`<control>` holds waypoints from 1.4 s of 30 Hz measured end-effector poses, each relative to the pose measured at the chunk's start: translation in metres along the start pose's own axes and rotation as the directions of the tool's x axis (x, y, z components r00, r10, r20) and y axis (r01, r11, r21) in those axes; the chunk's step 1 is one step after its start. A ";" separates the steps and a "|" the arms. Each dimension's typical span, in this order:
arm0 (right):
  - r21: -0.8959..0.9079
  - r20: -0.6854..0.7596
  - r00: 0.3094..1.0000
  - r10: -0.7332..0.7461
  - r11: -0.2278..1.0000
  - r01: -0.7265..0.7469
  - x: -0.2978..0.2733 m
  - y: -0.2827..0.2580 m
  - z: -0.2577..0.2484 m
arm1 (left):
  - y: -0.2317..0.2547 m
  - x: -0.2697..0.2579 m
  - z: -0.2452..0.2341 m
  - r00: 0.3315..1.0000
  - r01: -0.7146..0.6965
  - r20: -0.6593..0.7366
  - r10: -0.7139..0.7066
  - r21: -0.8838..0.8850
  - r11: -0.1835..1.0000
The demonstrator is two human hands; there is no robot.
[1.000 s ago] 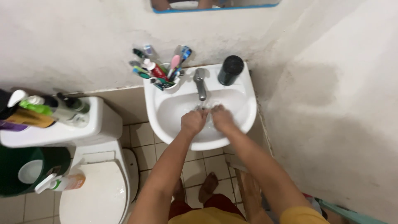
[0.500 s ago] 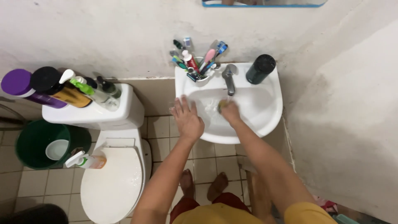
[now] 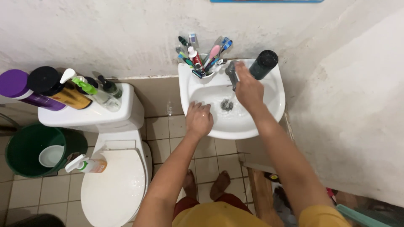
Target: The recorder is cleaning a bathroom sink using a sponge and water.
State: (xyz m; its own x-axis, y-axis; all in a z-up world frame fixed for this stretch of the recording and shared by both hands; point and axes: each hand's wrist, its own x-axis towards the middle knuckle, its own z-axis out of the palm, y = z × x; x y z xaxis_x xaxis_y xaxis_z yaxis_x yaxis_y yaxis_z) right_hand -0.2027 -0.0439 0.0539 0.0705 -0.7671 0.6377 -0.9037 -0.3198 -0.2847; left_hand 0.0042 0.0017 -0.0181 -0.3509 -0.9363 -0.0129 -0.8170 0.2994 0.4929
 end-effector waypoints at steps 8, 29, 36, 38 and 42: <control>0.084 0.074 0.981 0.177 0.979 -0.183 -0.043 -0.015 0.025 | -0.044 -0.014 0.053 0.760 -0.007 -0.576 -0.302 -0.472 0.881; 0.133 0.822 0.564 0.084 0.934 -0.333 -0.133 -0.019 0.091 | -0.088 -0.047 0.036 0.935 0.253 0.076 -0.346 -0.827 0.503; -0.477 0.879 0.035 0.476 0.878 0.049 -0.141 0.084 0.059 | -0.001 -0.055 0.002 0.983 -0.104 -0.154 0.097 -0.043 0.994; -0.409 0.894 0.131 0.428 0.900 -0.151 -0.142 0.063 0.079 | 0.009 -0.051 -0.014 0.994 -0.077 -0.076 0.078 0.016 0.997; -0.457 0.776 0.216 0.593 0.764 -0.455 -0.130 0.047 0.105 | -0.003 -0.045 0.005 0.970 -0.143 -0.182 0.163 0.117 0.983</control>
State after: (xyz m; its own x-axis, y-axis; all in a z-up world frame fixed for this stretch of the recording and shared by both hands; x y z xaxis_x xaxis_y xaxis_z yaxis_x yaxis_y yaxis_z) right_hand -0.2101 -0.0173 -0.1175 -0.1929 -0.7869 -0.5862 -0.9159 0.3587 -0.1801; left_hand 0.0201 0.0435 -0.0230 -0.3902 -0.8926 0.2257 -0.8062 0.4496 0.3845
